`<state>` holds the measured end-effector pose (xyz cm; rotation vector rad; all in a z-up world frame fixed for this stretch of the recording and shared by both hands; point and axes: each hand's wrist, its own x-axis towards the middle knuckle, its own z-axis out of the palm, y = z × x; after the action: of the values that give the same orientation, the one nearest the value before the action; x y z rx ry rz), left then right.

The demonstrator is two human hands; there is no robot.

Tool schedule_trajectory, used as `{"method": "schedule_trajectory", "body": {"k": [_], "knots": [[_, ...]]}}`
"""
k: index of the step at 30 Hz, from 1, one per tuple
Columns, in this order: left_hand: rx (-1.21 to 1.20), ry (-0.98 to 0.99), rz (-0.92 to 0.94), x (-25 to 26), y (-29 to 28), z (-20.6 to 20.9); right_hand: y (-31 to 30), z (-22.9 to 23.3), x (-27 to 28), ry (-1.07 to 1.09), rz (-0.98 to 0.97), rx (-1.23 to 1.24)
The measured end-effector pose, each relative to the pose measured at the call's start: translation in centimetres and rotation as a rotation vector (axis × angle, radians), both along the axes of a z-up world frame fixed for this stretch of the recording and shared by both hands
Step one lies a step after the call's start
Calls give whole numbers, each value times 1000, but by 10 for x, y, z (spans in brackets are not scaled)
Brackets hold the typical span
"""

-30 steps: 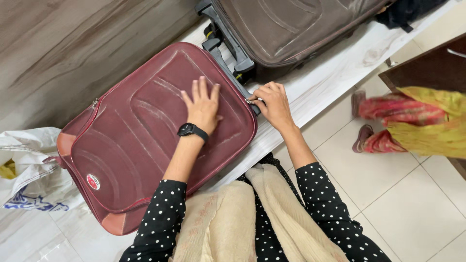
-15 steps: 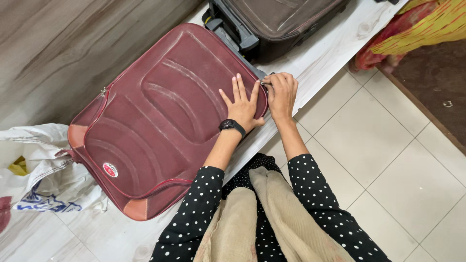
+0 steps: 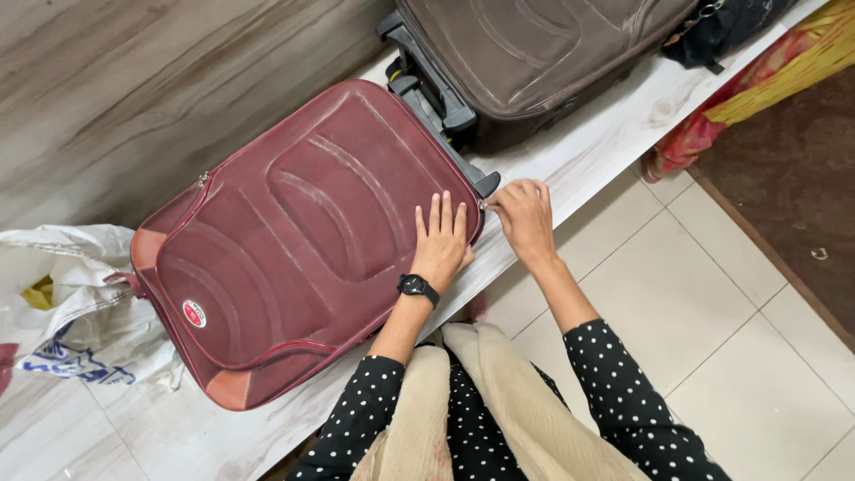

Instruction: The person packs a suitcase by folding and placing various items of clothing, such as a black skirt and a white t-shirt, into the suitcase and then zipping it closed.

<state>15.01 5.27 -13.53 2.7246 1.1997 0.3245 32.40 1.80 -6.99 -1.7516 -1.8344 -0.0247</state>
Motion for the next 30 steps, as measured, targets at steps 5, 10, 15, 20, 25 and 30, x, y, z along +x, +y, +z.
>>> {"method": "schedule_trajectory", "body": {"k": [5, 10, 15, 20, 25, 30], "knots": [[33, -32, 3, -7, -5, 12, -21, -3, -2, 133, 23, -61], [43, -17, 3, -9, -10, 30, -9, 9, 18, 137, 177, -98], [160, 51, 8, -2, -18, 25, 16, 17, 39, -7, 334, -8], [110, -36, -16, -5, -26, 20, -1, 9, 35, 129, 299, -67], [89, -49, -22, -5, -24, 19, -11, 1, 25, 296, 214, -112], [104, -25, -28, -4, -23, 16, -23, 2, 27, 257, 268, -119]]}}
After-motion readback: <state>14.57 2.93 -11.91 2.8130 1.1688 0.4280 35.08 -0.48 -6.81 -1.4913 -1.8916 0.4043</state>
